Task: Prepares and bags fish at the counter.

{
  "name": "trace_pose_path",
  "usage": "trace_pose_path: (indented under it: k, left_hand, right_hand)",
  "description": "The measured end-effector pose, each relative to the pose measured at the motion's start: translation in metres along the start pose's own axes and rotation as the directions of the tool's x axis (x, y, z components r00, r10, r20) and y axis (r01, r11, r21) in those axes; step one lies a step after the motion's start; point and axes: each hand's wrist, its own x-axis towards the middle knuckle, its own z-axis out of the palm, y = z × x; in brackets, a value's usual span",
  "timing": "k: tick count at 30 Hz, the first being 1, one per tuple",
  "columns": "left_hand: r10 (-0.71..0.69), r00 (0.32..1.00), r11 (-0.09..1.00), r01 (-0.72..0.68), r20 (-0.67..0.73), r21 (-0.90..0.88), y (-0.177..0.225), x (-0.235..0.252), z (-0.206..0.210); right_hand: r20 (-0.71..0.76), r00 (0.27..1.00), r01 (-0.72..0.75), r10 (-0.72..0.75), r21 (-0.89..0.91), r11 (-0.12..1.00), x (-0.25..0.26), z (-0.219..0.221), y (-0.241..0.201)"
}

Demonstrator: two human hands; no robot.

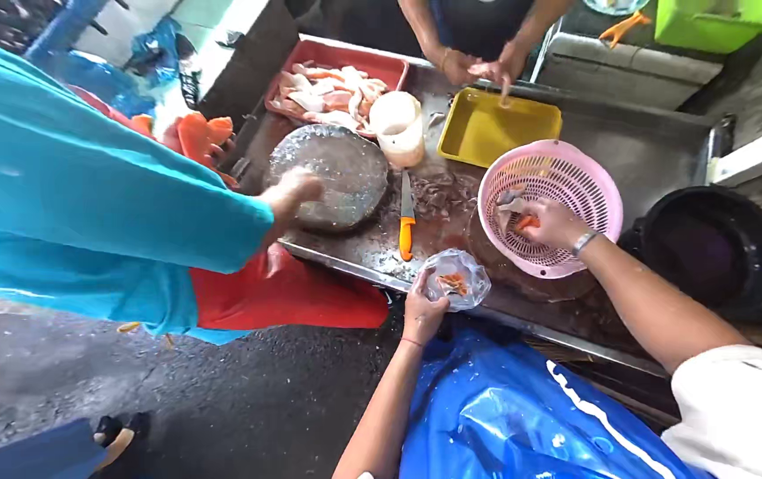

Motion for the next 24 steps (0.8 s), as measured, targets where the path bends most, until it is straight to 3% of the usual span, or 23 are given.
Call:
trace_pose_path:
  k: [2,5,7,10,15,24]
  left_hand:
    - [0.004,1.0,1.0,-0.004,0.011,0.007,0.001,0.001,0.001]
    - [0.003,1.0,1.0,-0.003,0.018,0.004,-0.003,0.0,0.0]
    - [0.003,1.0,0.999,-0.002,0.004,-0.048,-0.008,0.0,0.001]
    - [-0.024,1.0,0.992,0.024,-0.003,-0.128,-0.015,0.0,0.003]
    - [-0.069,0.998,0.982,0.066,-0.011,-0.177,-0.017,-0.005,0.004]
    - [-0.073,0.997,0.97,0.062,-0.039,-0.236,-0.023,-0.01,0.004]
  right_hand:
    - [0.128,0.988,-0.079,0.091,-0.096,0.992,0.016,0.017,0.025]
    - [0.211,0.961,-0.147,0.179,-0.159,0.976,0.024,0.029,0.022]
    - [0.204,0.96,-0.156,0.192,-0.181,0.971,0.025,0.03,0.012]
    - [0.143,0.985,-0.083,0.101,-0.126,0.989,0.036,0.048,0.027]
    - [0.232,0.962,-0.116,0.145,-0.132,0.984,0.034,0.046,0.022]
    - [0.206,0.968,-0.127,0.142,-0.085,0.988,0.033,0.046,0.022]
